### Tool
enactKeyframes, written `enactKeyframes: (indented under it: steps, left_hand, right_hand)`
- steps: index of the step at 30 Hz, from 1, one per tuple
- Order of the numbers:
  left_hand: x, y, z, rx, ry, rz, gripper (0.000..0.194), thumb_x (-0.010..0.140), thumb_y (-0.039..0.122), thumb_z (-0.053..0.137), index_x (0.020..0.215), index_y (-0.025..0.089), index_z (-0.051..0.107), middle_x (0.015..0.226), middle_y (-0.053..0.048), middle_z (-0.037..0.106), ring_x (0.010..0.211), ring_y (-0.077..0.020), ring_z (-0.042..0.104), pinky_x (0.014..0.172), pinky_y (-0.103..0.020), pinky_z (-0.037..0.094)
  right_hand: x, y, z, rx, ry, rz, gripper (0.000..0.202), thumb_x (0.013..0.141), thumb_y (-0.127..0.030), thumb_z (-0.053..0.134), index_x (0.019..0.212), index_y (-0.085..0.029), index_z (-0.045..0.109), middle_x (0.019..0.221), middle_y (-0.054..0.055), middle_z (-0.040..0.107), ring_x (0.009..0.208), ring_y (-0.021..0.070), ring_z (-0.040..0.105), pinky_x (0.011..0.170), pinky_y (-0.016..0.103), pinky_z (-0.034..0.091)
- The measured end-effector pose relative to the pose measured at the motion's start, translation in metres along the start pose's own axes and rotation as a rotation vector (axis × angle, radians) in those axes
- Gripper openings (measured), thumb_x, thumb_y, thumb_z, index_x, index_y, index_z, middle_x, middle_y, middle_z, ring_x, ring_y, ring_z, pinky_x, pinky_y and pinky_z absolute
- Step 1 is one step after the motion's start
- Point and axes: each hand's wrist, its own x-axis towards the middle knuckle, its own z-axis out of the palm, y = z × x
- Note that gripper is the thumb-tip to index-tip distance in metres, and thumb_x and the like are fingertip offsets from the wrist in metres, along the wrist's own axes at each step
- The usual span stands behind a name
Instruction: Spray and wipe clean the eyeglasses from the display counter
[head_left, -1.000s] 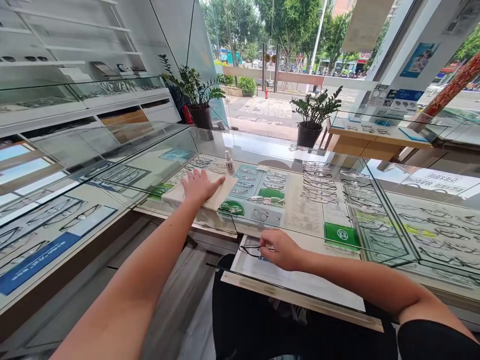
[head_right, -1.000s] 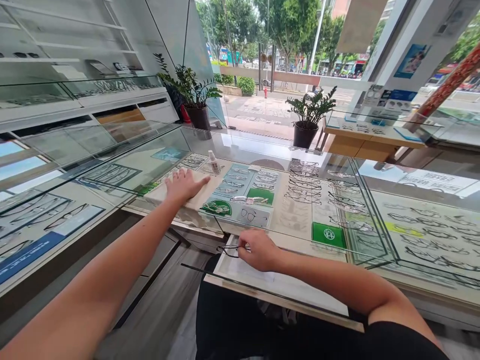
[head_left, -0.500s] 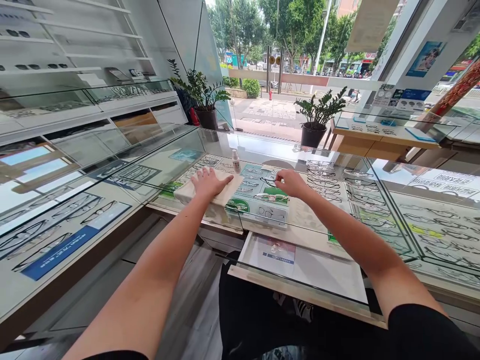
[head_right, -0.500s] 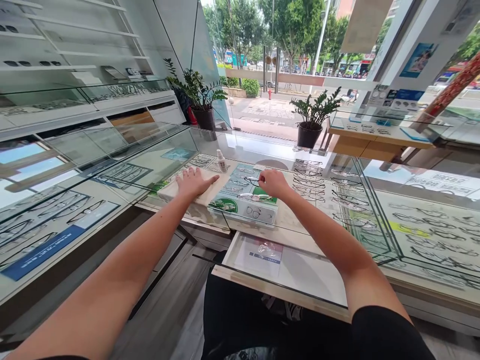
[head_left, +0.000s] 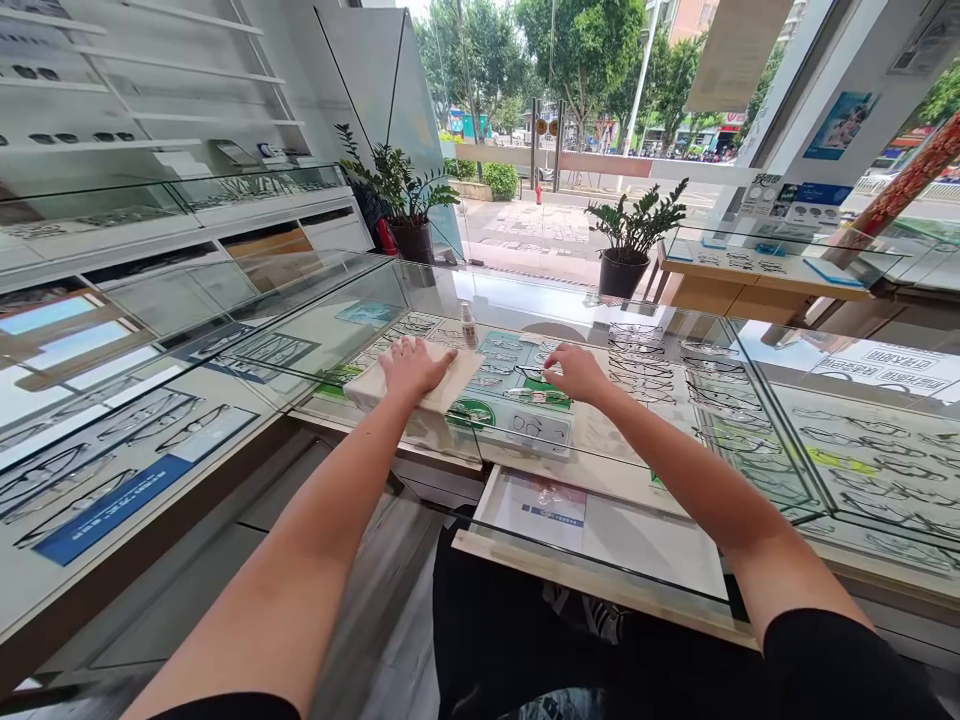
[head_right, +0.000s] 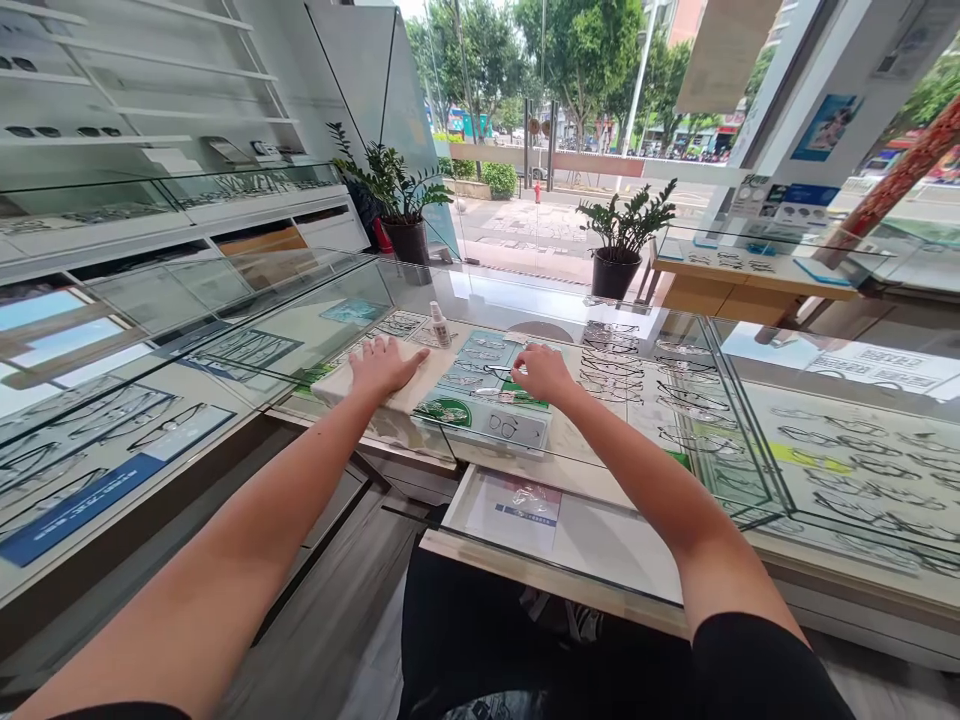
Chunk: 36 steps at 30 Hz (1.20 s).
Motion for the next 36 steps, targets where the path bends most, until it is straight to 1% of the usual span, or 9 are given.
enactKeyframes:
  steps: [5, 10, 16, 20, 22, 25, 29, 32, 36]
  left_hand:
    - [0.006, -0.003, 0.002, -0.037, 0.059, 0.032, 0.119, 0.095, 0.093, 0.026, 0.176, 0.006, 0.034, 0.184, -0.029, 0.021, 0.171, -0.0534, 0.017, 0.133, -0.076, 0.013]
    - [0.006, -0.003, 0.002, -0.086, 0.098, 0.024, 0.109, 0.098, 0.083, 0.037, 0.172, 0.003, 0.04, 0.182, -0.031, 0.027, 0.17, -0.0535, 0.022, 0.134, -0.075, 0.014]
    - [-0.018, 0.017, -0.016, -0.187, 0.485, 0.263, 0.075, 0.099, 0.048, 0.051, 0.161, 0.005, 0.054, 0.174, -0.027, 0.046, 0.164, -0.046, 0.035, 0.136, -0.065, 0.02]
    - [-0.06, 0.06, -0.044, -0.191, 0.63, 0.515, 0.048, 0.102, 0.038, 0.051, 0.138, 0.012, 0.068, 0.139, -0.022, 0.073, 0.138, -0.042, 0.062, 0.117, -0.058, 0.045]
    - [-0.099, 0.086, -0.055, -0.146, 0.482, 0.814, 0.032, 0.106, 0.035, 0.046, 0.113, 0.018, 0.073, 0.108, -0.014, 0.08, 0.107, -0.0326, 0.074, 0.096, -0.046, 0.054]
    - [-0.175, 0.116, -0.058, 0.033, 0.049, 1.206, 0.028, 0.109, 0.032, 0.048, 0.094, 0.022, 0.07, 0.088, -0.006, 0.078, 0.076, -0.0229, 0.071, 0.067, -0.034, 0.045]
    - [-0.25, 0.135, -0.034, 0.214, -0.365, 1.446, 0.025, 0.105, 0.029, 0.058, 0.084, 0.023, 0.07, 0.075, -0.004, 0.076, 0.064, -0.0221, 0.067, 0.058, -0.034, 0.037]
    - [-0.255, 0.145, 0.003, 0.18, -0.443, 1.473, 0.021, 0.103, 0.023, 0.059, 0.088, 0.022, 0.073, 0.086, -0.006, 0.08, 0.075, -0.0243, 0.073, 0.063, -0.035, 0.044]
    - [-0.211, 0.168, 0.059, 0.105, -0.331, 1.289, 0.021, 0.102, 0.023, 0.057, 0.102, 0.023, 0.078, 0.107, -0.01, 0.082, 0.097, -0.0281, 0.076, 0.082, -0.039, 0.055]
  right_hand:
    - [-0.06, -0.01, -0.001, -0.015, 0.278, -0.224, 0.029, 0.107, -0.031, 0.058, 0.127, -0.016, 0.072, 0.131, 0.015, 0.071, 0.119, 0.0305, 0.062, 0.106, 0.048, 0.047]
    - [-0.136, -0.01, 0.039, -0.251, 0.393, -0.631, 0.022, 0.106, -0.027, 0.059, 0.118, -0.015, 0.073, 0.128, 0.018, 0.071, 0.122, 0.0324, 0.055, 0.106, 0.047, 0.043]
    - [-0.173, 0.001, 0.076, -0.359, 0.207, -0.727, 0.026, 0.105, -0.033, 0.062, 0.121, -0.014, 0.072, 0.139, 0.02, 0.069, 0.131, 0.0348, 0.052, 0.11, 0.049, 0.042]
    - [-0.188, 0.001, 0.093, -0.324, 0.002, -0.692, 0.032, 0.104, -0.033, 0.061, 0.127, -0.012, 0.07, 0.142, 0.02, 0.067, 0.13, 0.0362, 0.054, 0.11, 0.051, 0.045]
    - [-0.193, 0.006, 0.106, -0.292, -0.114, -0.64, 0.035, 0.103, -0.033, 0.061, 0.13, -0.012, 0.069, 0.143, 0.02, 0.066, 0.131, 0.0361, 0.055, 0.111, 0.05, 0.046]
    - [-0.19, 0.03, 0.124, -0.213, -0.281, -0.375, 0.035, 0.102, -0.03, 0.061, 0.131, -0.014, 0.071, 0.151, 0.02, 0.064, 0.14, 0.0366, 0.054, 0.116, 0.05, 0.046]
    - [-0.174, 0.089, 0.14, -0.172, -0.318, -0.15, 0.059, 0.1, -0.044, 0.066, 0.147, -0.009, 0.065, 0.163, 0.025, 0.057, 0.151, 0.0389, 0.051, 0.126, 0.051, 0.041]
    - [-0.163, 0.132, 0.15, -0.132, -0.294, -0.005, 0.085, 0.103, -0.059, 0.059, 0.168, -0.006, 0.044, 0.181, 0.024, 0.038, 0.167, 0.0373, 0.035, 0.137, 0.048, 0.028]
    - [-0.154, 0.151, 0.172, -0.11, -0.231, 0.154, 0.087, 0.109, -0.056, 0.046, 0.176, -0.002, 0.029, 0.187, 0.022, 0.025, 0.175, 0.0341, 0.021, 0.141, 0.043, 0.015]
